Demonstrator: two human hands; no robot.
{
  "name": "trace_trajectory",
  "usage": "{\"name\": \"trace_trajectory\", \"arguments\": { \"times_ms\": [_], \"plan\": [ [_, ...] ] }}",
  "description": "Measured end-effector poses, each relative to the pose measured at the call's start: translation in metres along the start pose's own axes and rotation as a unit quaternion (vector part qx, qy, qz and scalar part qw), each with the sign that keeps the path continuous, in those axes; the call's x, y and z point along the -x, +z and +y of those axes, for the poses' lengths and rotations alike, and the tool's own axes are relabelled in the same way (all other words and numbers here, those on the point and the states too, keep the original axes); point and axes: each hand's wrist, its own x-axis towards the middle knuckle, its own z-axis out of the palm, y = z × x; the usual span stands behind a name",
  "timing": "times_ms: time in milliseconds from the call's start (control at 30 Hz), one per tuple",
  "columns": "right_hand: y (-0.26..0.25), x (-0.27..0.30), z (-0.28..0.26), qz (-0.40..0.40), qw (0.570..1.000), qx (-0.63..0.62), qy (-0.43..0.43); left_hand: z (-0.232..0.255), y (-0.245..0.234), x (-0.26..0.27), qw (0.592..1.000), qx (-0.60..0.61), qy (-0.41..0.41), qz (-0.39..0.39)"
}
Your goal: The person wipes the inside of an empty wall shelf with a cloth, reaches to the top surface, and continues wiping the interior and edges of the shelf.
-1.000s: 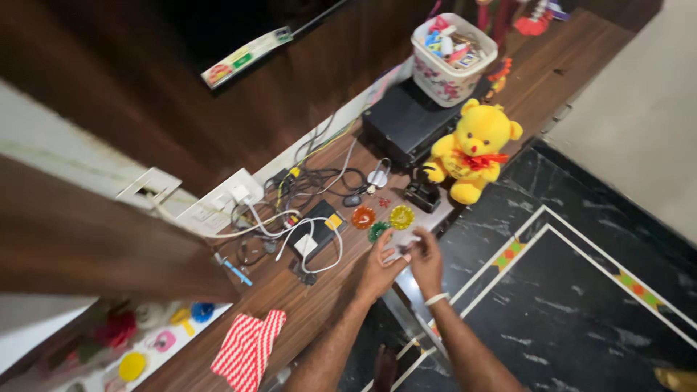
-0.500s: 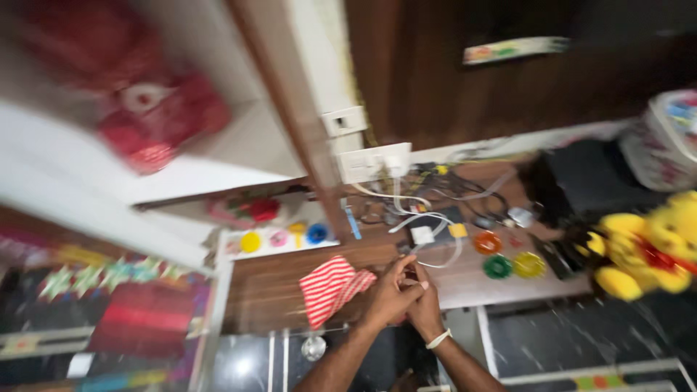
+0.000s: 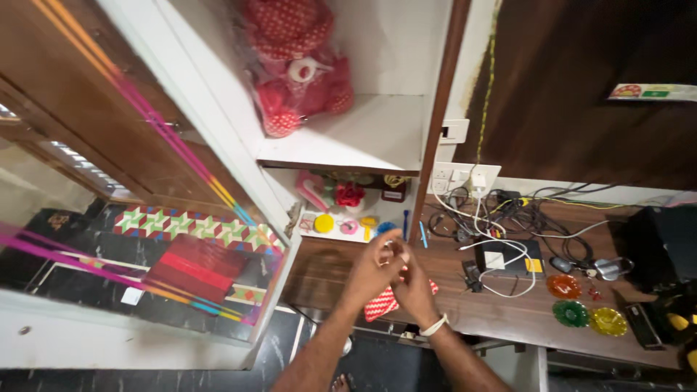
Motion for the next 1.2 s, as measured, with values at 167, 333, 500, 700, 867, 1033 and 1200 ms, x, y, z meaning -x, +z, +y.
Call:
{"name": "trace_trajectory", "arguments": {
  "times_ms": [167,333,500,700,867,1033,1200],
  "plan": [
    [0.02,-0.037,-0.063,-0.058,0.997,0.035,-0.031,0.033,-0.06,-0.023,0.999,0.026,-0.005,-0.019],
    [0.036,-0.089,-0.124,-0.044,0.991,0.096,-0.081,0.057,-0.106,-0.048,0.995,0.024,0.09,0.024],
    [0.057,-0.147,-0.121,-0.042,0.989,-0.054,-0.13,0.074,-0.146,-0.075,0.976,0.052,0.148,0.15],
    [0.067,-0.249,-0.077,0.056,0.989,0.009,-0.139,0.077,-0.183,-0.12,0.943,0.002,0.096,0.317],
    [0.07,-0.304,-0.06,0.11,0.99,-0.038,-0.083,0.06,-0.2,-0.149,0.925,-0.081,0.136,0.344],
    [0.077,-0.327,-0.064,0.112,0.994,-0.006,-0.013,0.052,-0.203,-0.16,0.904,-0.166,0.165,0.357],
    [0.076,-0.362,-0.036,0.14,0.99,-0.032,0.011,0.057,-0.203,-0.167,0.898,-0.2,0.161,0.357]
  ]
}}
